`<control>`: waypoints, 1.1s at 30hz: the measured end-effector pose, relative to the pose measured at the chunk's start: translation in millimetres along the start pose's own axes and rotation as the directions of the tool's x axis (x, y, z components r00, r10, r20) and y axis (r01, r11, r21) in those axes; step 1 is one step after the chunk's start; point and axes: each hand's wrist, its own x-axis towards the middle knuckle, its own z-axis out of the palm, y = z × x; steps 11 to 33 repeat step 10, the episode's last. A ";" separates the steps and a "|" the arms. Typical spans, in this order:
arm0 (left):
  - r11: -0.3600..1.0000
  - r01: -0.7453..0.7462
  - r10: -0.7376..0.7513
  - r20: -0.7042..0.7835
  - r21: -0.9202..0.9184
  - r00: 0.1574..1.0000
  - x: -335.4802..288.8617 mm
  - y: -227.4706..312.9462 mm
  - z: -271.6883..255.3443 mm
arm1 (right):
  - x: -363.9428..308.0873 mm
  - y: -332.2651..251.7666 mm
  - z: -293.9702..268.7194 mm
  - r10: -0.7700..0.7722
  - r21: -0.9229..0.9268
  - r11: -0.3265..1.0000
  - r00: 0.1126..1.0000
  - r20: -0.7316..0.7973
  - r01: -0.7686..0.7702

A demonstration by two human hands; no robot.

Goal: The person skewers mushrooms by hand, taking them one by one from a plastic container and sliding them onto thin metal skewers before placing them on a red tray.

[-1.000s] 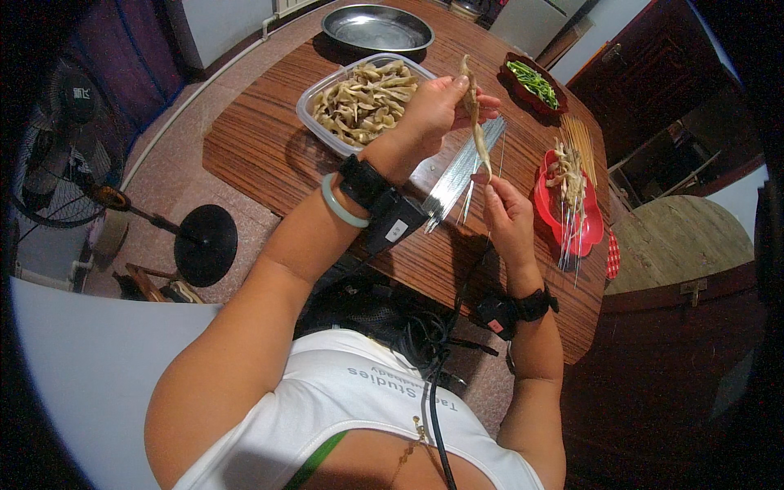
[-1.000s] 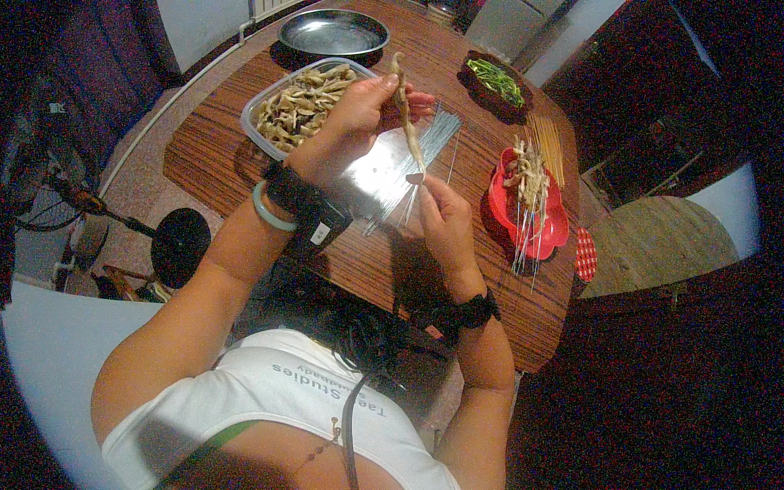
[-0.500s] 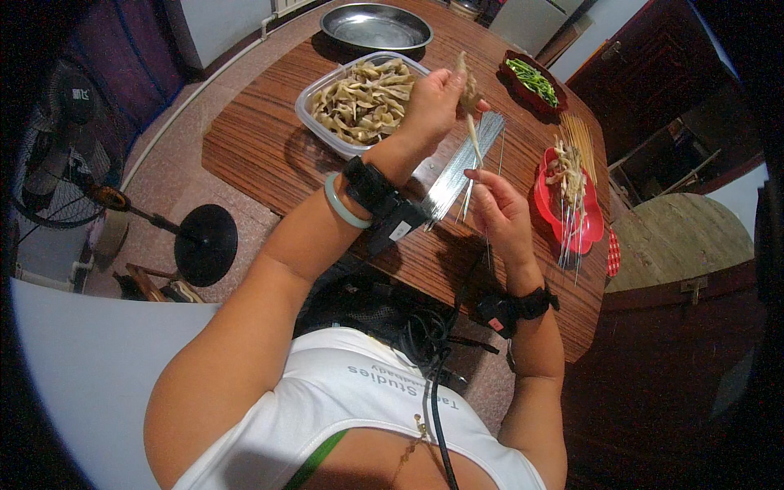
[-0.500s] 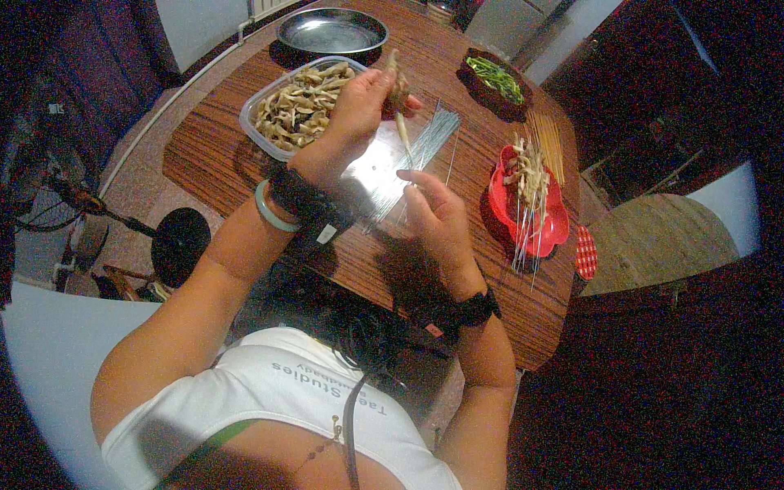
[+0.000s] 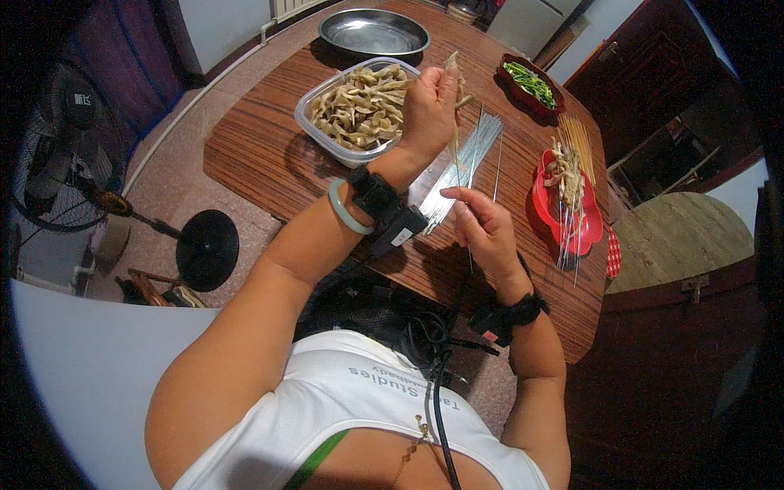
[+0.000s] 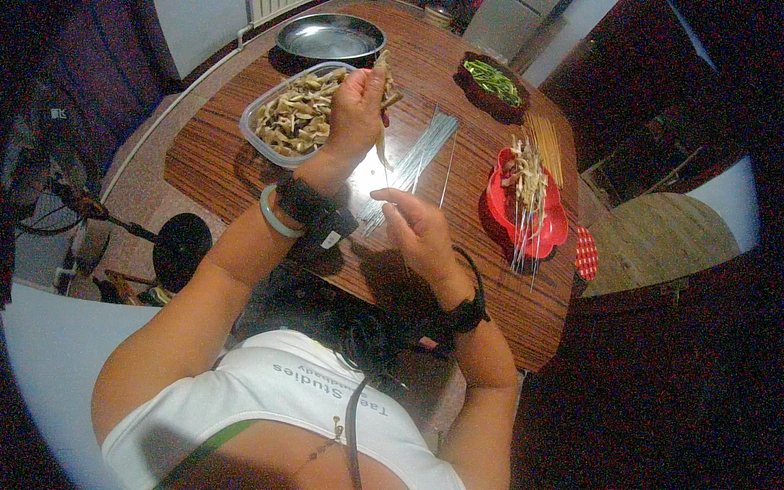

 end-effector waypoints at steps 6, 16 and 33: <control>0.997 -0.018 0.018 -0.004 0.070 1.000 -2.3 0.0 2.1 | -0.9 0.8 3.5 -0.035 -0.049 0.998 0.999 -0.019 0.034; 0.996 -0.014 0.015 -0.002 0.084 1.000 -2.3 1.2 0.4 | -0.8 0.8 4.5 -0.035 -0.070 0.997 0.999 -0.020 0.034; 0.996 -0.014 0.015 -0.002 0.084 1.000 -2.3 1.2 0.4 | -0.8 0.8 4.5 -0.035 -0.070 0.997 0.999 -0.020 0.034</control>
